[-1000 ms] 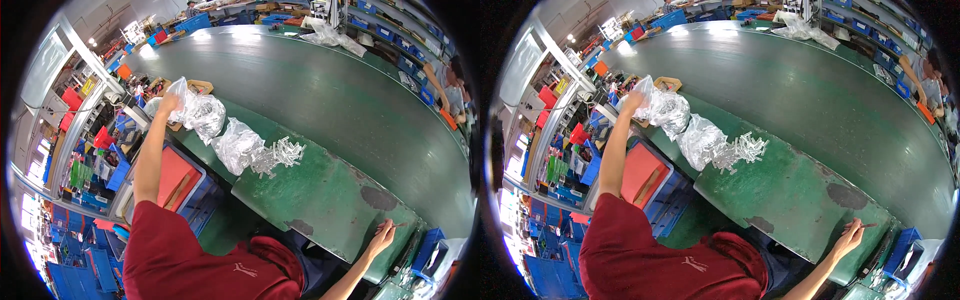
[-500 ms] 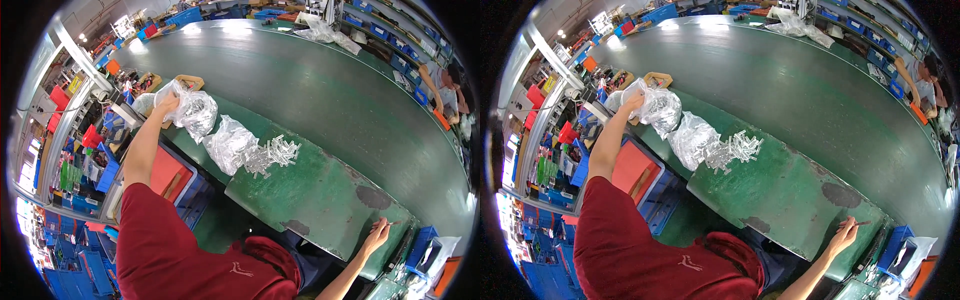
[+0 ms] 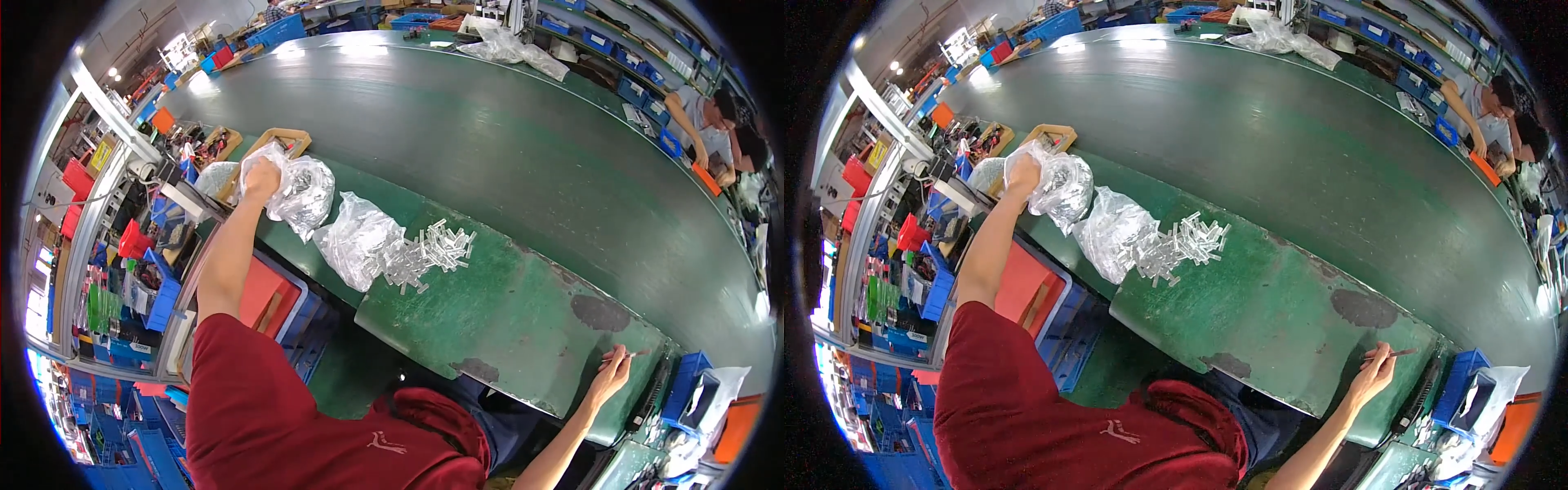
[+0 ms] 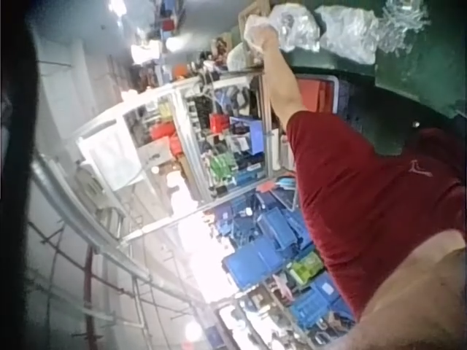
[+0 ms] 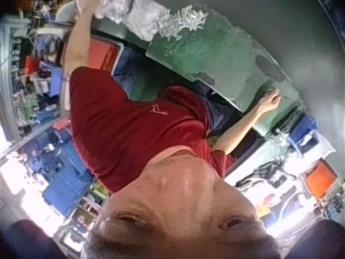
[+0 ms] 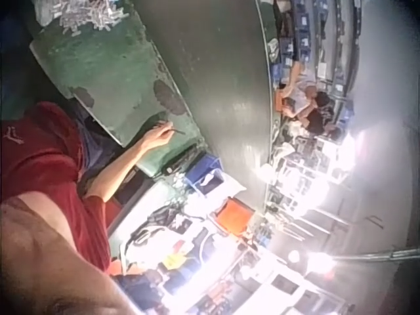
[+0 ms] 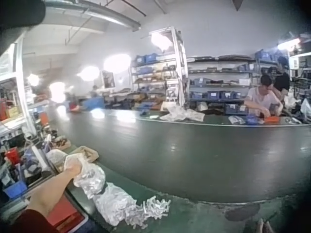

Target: Assembling small electronic components using pliers on a production line.

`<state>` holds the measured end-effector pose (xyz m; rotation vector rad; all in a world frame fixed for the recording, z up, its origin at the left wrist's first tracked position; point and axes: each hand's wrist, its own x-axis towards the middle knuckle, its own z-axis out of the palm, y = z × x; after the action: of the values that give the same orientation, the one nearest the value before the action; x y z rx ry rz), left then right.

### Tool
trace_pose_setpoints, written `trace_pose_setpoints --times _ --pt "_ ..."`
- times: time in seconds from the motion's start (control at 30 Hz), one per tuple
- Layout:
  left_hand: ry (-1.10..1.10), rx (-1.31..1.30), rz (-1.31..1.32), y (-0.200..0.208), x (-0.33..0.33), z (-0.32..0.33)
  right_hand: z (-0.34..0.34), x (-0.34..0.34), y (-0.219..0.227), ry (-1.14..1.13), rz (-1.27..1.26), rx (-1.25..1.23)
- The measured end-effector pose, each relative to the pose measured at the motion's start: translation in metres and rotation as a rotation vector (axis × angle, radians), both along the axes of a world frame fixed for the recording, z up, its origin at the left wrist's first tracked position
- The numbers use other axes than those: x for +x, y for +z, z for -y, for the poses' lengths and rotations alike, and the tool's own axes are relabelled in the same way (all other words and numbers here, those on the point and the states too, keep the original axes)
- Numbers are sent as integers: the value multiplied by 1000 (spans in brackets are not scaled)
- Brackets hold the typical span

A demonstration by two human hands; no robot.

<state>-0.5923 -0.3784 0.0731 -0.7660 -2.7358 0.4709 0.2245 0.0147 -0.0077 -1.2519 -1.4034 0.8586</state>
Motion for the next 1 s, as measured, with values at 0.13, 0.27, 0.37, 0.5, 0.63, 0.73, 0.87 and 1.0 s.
trace_pose_setpoints --times 0.13,0.27,0.37,0.5,0.63,0.73,0.87,1.0 --pt "2 235 57 17 58 -26 -1 11 2 -26 22 18" --pt "54 417 90 20 51 -17 -2 6 -1 -6 17 26" --pt "110 432 59 20 61 -28 -2 6 1 -14 25 22" --pt "77 428 49 13 51 -25 -2 8 0 -10 30 20" --pt "-18 435 -32 1 43 -29 -1 8 2 -18 21 18" --pt "-33 453 -100 -15 20 -21 -1 7 0 -15 23 27" --pt "-65 356 -199 -19 4 -6 0 0 0 -5 11 12" --pt "-29 379 -61 1 54 -36 1 8 6 -32 24 3"
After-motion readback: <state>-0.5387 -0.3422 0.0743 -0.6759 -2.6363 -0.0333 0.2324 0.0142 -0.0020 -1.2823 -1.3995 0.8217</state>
